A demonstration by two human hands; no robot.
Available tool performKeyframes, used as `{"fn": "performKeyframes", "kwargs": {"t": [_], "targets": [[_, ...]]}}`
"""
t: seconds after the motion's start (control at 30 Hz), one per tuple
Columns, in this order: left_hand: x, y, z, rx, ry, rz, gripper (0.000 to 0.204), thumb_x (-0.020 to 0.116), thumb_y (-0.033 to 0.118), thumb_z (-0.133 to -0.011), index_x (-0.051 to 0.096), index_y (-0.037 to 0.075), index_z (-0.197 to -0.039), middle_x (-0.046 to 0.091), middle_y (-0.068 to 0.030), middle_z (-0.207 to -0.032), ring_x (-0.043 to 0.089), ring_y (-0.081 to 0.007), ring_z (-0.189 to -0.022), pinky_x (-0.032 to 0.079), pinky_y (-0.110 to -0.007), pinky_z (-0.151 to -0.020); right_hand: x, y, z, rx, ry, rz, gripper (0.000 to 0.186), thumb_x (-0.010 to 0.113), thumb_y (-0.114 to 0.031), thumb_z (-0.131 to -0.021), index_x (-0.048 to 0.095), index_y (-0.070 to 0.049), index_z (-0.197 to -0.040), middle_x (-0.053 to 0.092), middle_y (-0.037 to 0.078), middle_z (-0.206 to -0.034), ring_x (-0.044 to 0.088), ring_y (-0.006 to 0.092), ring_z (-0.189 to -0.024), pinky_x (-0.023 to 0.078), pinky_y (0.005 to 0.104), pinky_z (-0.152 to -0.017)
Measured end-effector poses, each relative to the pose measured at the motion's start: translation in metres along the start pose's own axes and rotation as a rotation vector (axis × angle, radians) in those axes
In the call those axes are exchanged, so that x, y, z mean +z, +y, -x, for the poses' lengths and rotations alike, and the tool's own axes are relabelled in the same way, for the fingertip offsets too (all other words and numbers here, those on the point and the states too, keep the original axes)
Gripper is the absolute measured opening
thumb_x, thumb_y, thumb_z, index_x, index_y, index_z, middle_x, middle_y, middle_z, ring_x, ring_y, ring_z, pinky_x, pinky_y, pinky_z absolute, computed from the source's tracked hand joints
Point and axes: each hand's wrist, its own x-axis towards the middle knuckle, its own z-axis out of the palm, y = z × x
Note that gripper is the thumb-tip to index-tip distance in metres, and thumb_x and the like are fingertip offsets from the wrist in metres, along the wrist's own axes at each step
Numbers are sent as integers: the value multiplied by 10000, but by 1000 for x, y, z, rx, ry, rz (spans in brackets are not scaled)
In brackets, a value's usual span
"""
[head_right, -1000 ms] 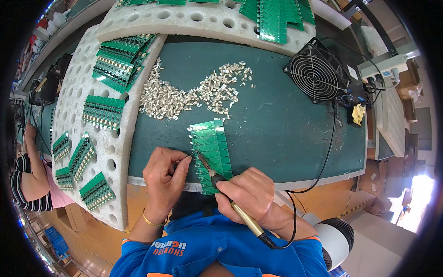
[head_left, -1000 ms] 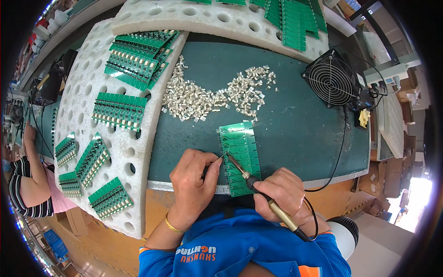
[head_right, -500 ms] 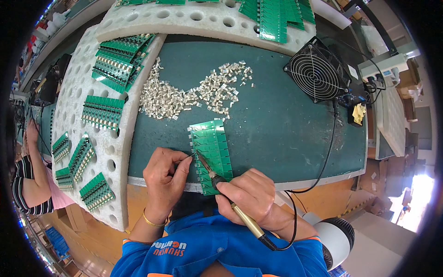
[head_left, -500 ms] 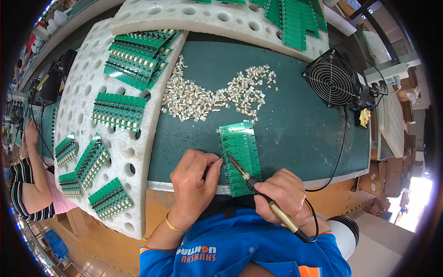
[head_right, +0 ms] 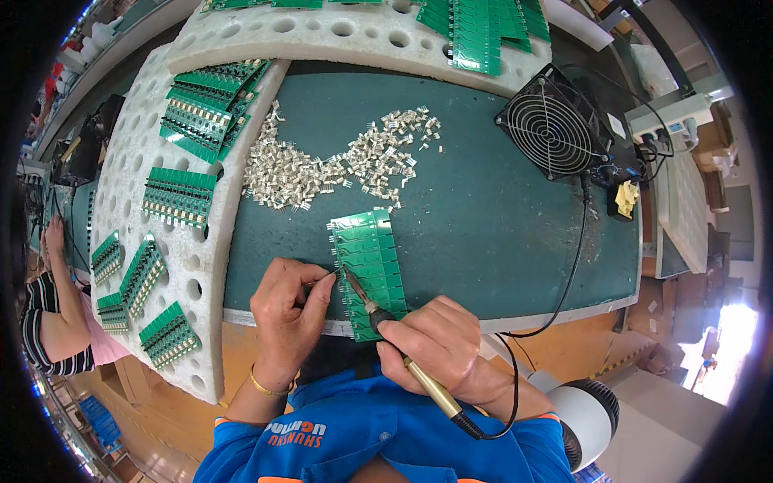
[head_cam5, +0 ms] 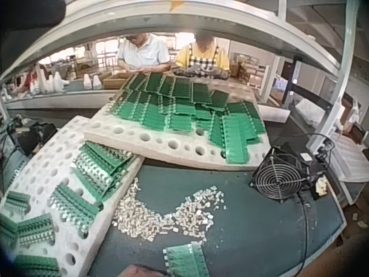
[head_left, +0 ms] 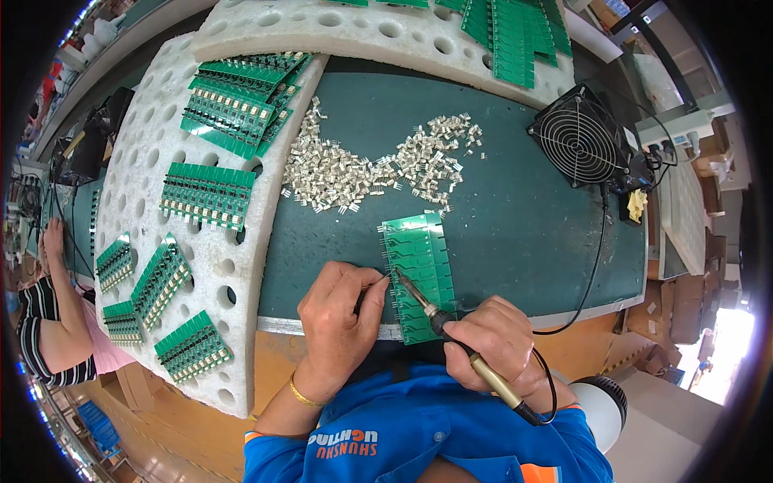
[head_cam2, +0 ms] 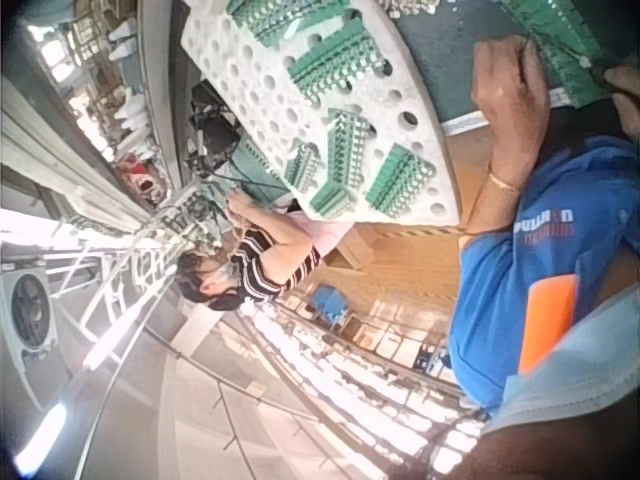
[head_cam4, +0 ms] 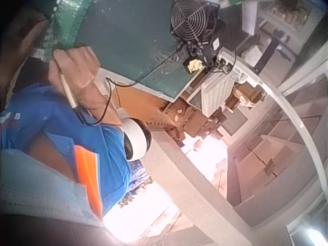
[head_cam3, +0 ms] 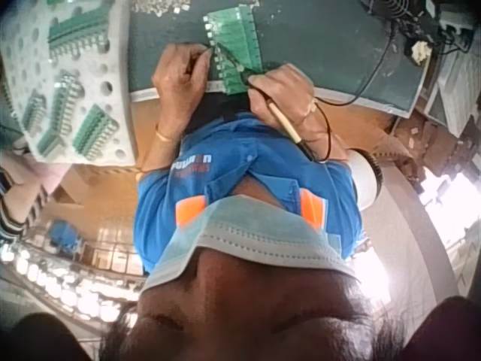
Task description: The person inserts electronic components into a circuit board by hand, flips the board over, and solders the component pins using a soldering iron and solder wire.
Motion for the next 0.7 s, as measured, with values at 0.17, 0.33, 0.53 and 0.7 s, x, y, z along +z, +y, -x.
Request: {"fn": "performKeyframes", "kwargs": {"t": [0.17,0.33,0.53,0.7], "targets": [[0,0,1,-4,11,11,97,725,-19,-768,636,11,-794,563,-62,-728,473,-123,-528,369,-251,-458,-3,-1,1,-4,4,23,347,739,0,-634,623,-37,-959,603,52,-668,548,200,-524,424,310,-490],[-5,5,3,-44,34,-34,113,723,-13,-761,621,25,-793,574,-89,-732,556,-208,-542,437,-316,-479,-5,-1,2,-4,19,5,349,740,1,-634,624,-39,-960,602,51,-668,546,200,-523,423,308,-491],[-8,3,8,-47,-16,-15,113,692,-15,-804,583,6,-824,552,-87,-778,521,-175,-563,430,-290,-499,-6,-1,4,9,20,-17,338,739,5,-636,623,-37,-951,604,52,-667,546,202,-515,417,310,-484],[-5,5,10,11,-35,13,87,664,-29,-831,580,-10,-841,533,-86,-820,498,-141,-593,422,-260,-517,-4,0,7,12,61,-21,326,731,11,-633,624,-35,-937,605,52,-667,544,204,-507,413,313,-478]]}}
